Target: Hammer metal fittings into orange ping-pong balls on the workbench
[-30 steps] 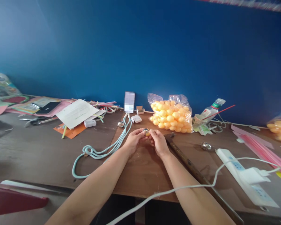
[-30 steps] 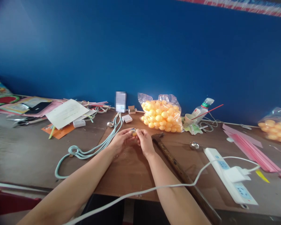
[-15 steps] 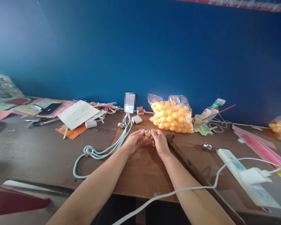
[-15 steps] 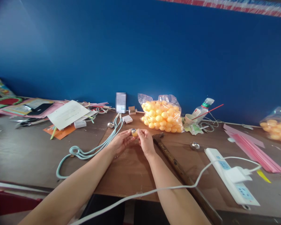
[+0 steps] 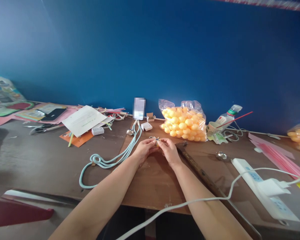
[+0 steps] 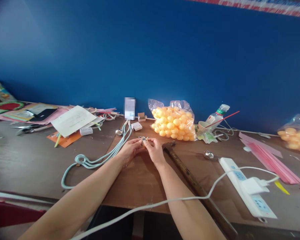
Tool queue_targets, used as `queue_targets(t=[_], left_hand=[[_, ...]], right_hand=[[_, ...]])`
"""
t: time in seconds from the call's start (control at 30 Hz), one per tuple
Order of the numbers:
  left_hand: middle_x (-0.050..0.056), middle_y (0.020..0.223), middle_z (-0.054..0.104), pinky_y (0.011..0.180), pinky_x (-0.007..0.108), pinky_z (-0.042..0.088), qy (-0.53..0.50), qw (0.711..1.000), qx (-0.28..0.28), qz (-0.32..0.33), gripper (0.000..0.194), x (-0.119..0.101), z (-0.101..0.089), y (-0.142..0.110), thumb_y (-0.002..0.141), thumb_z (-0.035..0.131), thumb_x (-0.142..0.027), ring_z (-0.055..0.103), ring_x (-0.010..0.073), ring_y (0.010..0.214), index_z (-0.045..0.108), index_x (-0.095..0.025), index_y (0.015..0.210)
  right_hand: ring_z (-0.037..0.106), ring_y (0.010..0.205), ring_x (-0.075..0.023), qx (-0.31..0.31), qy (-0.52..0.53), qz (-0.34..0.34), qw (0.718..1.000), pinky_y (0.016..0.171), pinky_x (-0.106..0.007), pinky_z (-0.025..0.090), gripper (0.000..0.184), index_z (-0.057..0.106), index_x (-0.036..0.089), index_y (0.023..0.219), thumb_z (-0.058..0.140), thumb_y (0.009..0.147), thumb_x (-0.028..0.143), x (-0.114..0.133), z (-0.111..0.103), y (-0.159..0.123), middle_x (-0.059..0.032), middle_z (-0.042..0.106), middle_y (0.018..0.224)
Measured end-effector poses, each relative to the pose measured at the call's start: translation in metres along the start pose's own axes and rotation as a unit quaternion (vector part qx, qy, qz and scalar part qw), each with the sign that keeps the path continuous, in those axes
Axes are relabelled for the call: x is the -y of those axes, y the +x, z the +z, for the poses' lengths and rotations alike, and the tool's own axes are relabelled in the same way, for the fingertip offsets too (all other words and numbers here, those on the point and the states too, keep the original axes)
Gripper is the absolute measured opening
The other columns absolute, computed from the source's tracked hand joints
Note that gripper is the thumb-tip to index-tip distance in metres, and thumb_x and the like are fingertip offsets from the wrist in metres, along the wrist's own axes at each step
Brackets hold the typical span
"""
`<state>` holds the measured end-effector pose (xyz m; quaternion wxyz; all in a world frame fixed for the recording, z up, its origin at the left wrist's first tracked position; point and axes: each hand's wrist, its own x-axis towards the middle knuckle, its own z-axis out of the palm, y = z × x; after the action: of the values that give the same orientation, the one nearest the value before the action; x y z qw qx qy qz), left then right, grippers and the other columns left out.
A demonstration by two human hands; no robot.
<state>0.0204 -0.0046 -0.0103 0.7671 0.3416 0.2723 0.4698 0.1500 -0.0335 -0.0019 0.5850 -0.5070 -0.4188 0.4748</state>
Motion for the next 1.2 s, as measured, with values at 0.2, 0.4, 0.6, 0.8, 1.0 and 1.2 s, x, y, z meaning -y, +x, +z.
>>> queue_targets(t=[0.2,0.4,0.6,0.8,1.0,1.2], left_hand=[[0.010,0.091,0.071,0.080,0.031,0.056,-0.002,0.991,-0.109,0.075,0.021,-0.010,0.001,0.007,0.075,0.073,-0.019,0.068,0.0148,0.075,0.070,-0.009,0.093],[0.006,0.084,0.069,0.079,0.029,0.055,0.001,0.948,-0.264,0.177,0.016,-0.020,-0.011,0.018,0.080,0.067,-0.018,0.066,0.0110,0.071,0.067,-0.010,0.093],[0.007,0.084,0.068,0.076,0.029,0.055,0.023,0.952,-0.264,0.156,0.019,-0.018,-0.011,0.017,0.079,0.067,-0.020,0.066,0.0118,0.068,0.067,-0.009,0.095],[0.008,0.087,0.068,0.071,0.026,0.056,0.030,0.956,-0.257,0.139,0.020,-0.020,-0.009,0.016,0.081,0.064,-0.019,0.066,0.0113,0.067,0.065,-0.009,0.099],[0.008,0.085,0.068,0.069,0.026,0.055,0.038,0.958,-0.249,0.134,0.019,-0.019,-0.010,0.016,0.081,0.064,-0.019,0.066,0.0124,0.066,0.066,-0.009,0.097],[0.007,0.082,0.069,0.069,0.027,0.055,0.021,0.963,-0.236,0.129,0.016,-0.020,-0.006,0.014,0.080,0.066,-0.018,0.066,0.0125,0.065,0.067,-0.010,0.093]], right_hand=[[0.036,0.039,-0.0073,-0.017,-0.007,-0.046,0.999,0.037,-0.023,0.025,0.037,0.057,0.022,0.089,0.070,0.072,0.052,-0.005,-0.004,0.003,0.0063,0.053,0.057],[0.054,0.052,-0.0154,-0.070,-0.153,-0.124,0.978,0.048,-0.027,0.042,0.029,0.062,0.022,0.084,0.064,0.075,0.050,-0.014,-0.008,0.014,0.0008,0.061,0.061],[0.065,0.075,-0.0212,-0.069,-0.346,-0.165,0.921,0.070,-0.032,0.050,0.014,0.064,0.022,0.076,0.057,0.079,0.033,-0.006,-0.007,0.036,-0.0031,0.069,0.074],[0.065,0.079,-0.0183,0.013,-0.473,-0.136,0.870,0.076,-0.030,0.048,0.010,0.068,0.022,0.080,0.060,0.077,0.019,0.005,0.002,0.050,-0.0035,0.072,0.084],[0.064,0.080,-0.0185,0.004,-0.549,-0.092,0.831,0.069,-0.027,0.043,0.009,0.068,0.023,0.081,0.062,0.078,0.028,-0.003,0.013,0.045,-0.0045,0.070,0.087],[0.063,0.083,-0.0201,0.002,-0.570,-0.106,0.815,0.069,-0.028,0.043,0.014,0.064,0.023,0.076,0.055,0.082,0.032,-0.002,0.014,0.042,-0.0054,0.068,0.088]])
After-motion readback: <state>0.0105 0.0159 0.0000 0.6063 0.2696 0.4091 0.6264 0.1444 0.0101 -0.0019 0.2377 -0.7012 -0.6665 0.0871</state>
